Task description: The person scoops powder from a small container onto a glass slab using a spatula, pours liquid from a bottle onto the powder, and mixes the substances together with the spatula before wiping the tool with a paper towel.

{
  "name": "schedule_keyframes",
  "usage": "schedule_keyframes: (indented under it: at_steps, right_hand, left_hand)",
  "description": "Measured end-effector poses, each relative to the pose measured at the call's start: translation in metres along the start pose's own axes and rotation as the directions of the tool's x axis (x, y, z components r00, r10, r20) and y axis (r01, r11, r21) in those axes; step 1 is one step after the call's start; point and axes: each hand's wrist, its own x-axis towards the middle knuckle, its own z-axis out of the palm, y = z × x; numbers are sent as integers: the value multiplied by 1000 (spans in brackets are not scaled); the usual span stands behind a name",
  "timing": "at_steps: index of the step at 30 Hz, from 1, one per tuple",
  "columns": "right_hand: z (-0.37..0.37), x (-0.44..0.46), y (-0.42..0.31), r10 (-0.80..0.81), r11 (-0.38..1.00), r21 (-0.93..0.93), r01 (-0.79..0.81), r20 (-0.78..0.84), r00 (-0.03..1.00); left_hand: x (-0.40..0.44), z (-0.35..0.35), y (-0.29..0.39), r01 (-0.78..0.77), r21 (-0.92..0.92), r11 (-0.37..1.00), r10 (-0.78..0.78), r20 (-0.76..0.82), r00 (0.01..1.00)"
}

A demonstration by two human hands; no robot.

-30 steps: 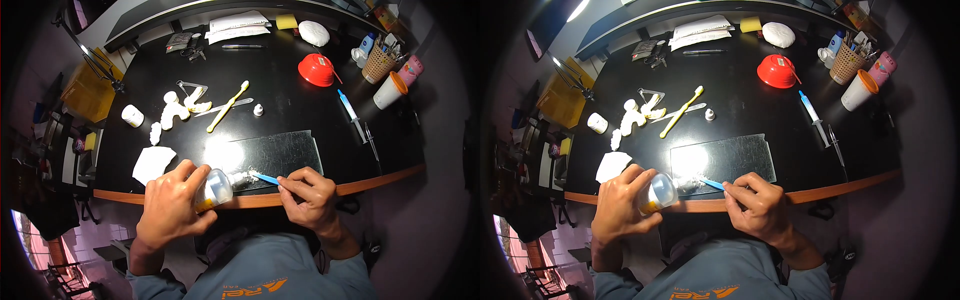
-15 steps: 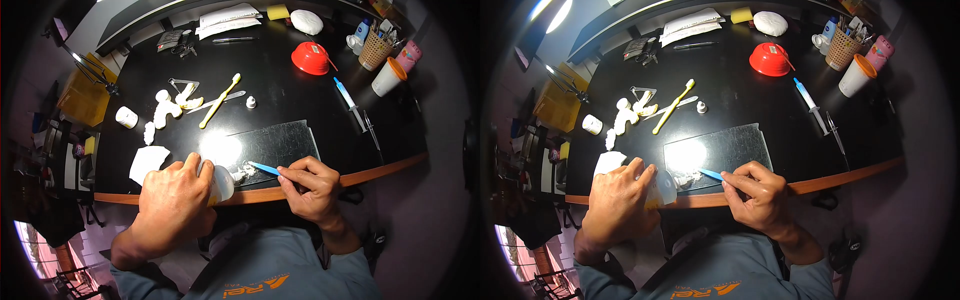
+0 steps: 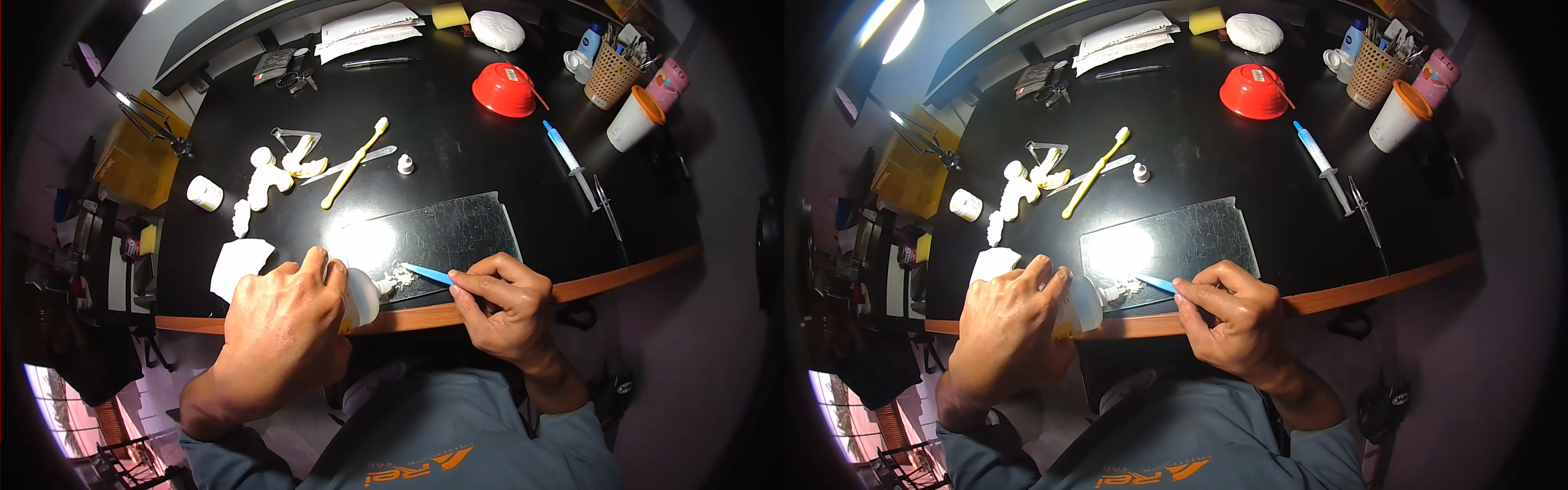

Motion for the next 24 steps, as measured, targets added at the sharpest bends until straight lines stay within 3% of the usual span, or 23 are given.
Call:
schedule_keyframes:
  at_steps: [11, 20, 24]
  right_hand:
    - [5, 0, 5, -48, 999, 8, 48, -46, 998]
    - [-2, 2, -5, 37, 999, 9, -37, 6, 999]
    - [-7, 4, -5, 87, 993, 69, -92, 63, 994]
  left_hand:
    - [1, 2, -2, -23, -18, 1000, 22, -11, 1000]
    - [1, 4, -10, 26, -66, 998, -26, 1, 1000]
    - [-10, 6, -36, -42, -215, 976, 11, -141, 990]
